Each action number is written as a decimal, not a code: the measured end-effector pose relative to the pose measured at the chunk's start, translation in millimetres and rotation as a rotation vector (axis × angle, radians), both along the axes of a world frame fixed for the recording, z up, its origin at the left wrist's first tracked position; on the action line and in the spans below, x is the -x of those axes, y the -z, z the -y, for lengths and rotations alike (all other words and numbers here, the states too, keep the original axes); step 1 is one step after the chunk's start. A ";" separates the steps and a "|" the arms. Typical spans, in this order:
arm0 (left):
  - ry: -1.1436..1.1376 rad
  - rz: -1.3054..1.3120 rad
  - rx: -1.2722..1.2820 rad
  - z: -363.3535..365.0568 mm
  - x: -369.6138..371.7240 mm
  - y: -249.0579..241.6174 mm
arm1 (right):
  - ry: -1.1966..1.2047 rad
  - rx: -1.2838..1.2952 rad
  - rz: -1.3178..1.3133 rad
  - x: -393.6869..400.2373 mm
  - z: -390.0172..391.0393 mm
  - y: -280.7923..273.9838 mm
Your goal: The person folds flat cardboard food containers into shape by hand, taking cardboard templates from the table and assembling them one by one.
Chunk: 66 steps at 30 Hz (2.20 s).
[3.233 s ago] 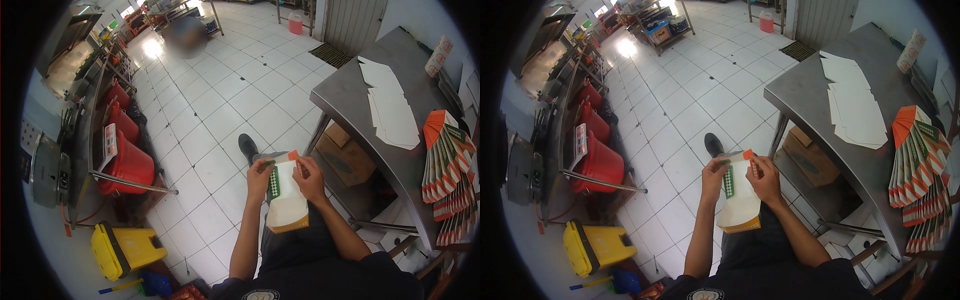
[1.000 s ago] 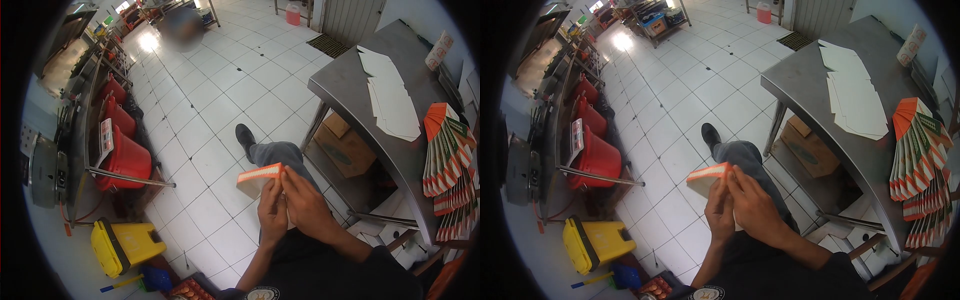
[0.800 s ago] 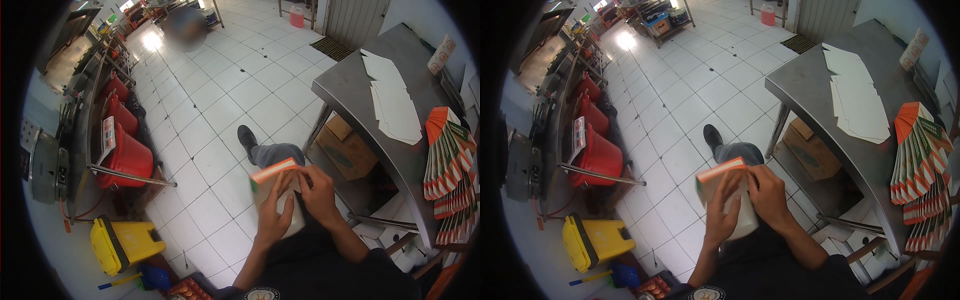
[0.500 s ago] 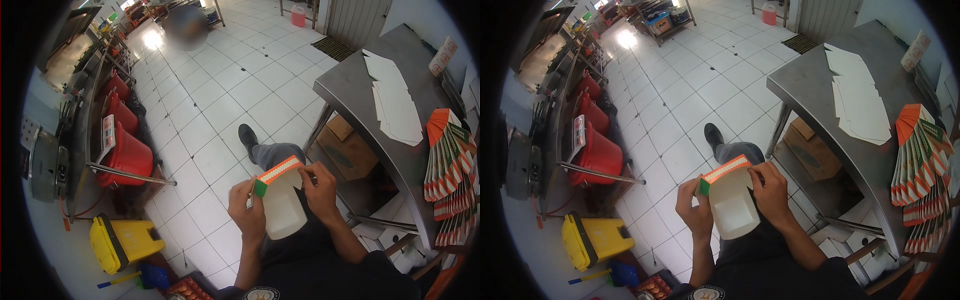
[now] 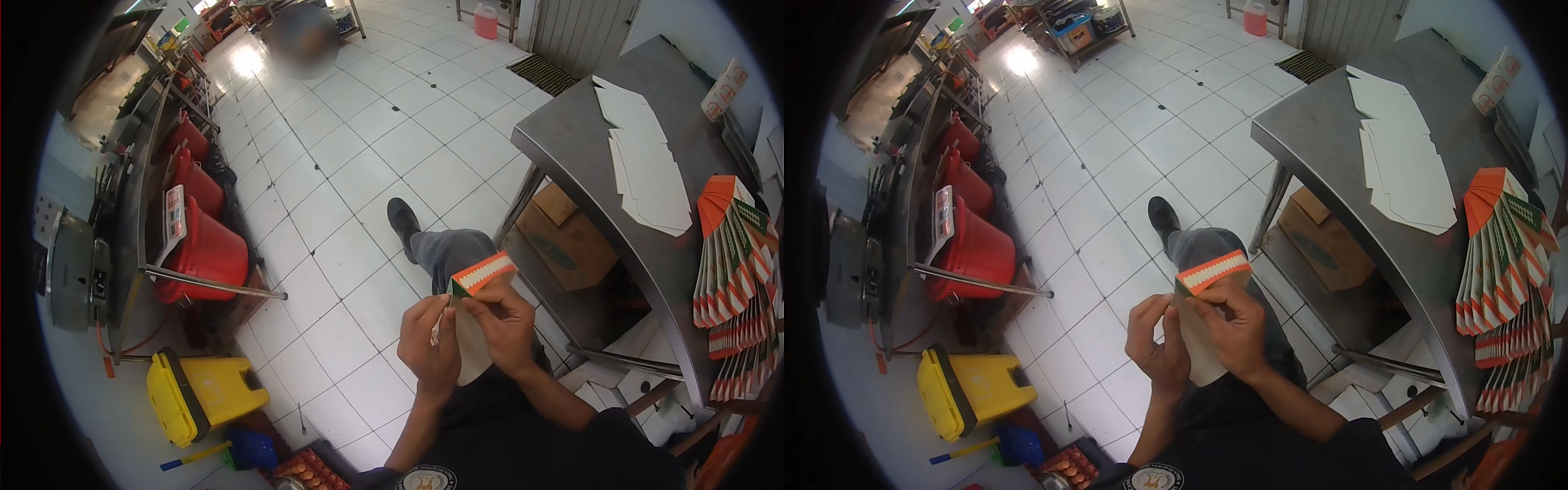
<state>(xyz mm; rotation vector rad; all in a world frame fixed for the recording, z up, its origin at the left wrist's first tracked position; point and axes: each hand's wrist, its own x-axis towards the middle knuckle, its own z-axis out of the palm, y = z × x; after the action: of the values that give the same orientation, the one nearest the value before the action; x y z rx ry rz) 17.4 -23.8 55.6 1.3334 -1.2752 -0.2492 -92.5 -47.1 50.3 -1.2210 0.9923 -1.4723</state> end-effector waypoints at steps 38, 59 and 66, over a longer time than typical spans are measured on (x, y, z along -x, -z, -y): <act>0.116 -0.055 -0.113 6.4 -2.7 -25.2 | -0.364 -0.201 -0.047 32.4 14.3 -1.8; 0.027 0.002 -0.012 15.9 -18.6 2.1 | -0.316 -0.177 -0.171 -0.7 1.5 -26.4; -0.026 -0.286 -0.040 13.7 -28.6 4.0 | -0.046 -0.110 -0.181 38.0 11.2 -21.2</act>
<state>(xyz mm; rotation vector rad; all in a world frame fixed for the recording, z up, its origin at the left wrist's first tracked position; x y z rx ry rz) 46.0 -37.5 51.6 1.2955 -1.0167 -0.4329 -130.5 -58.3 71.5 -1.3051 1.1435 -1.2708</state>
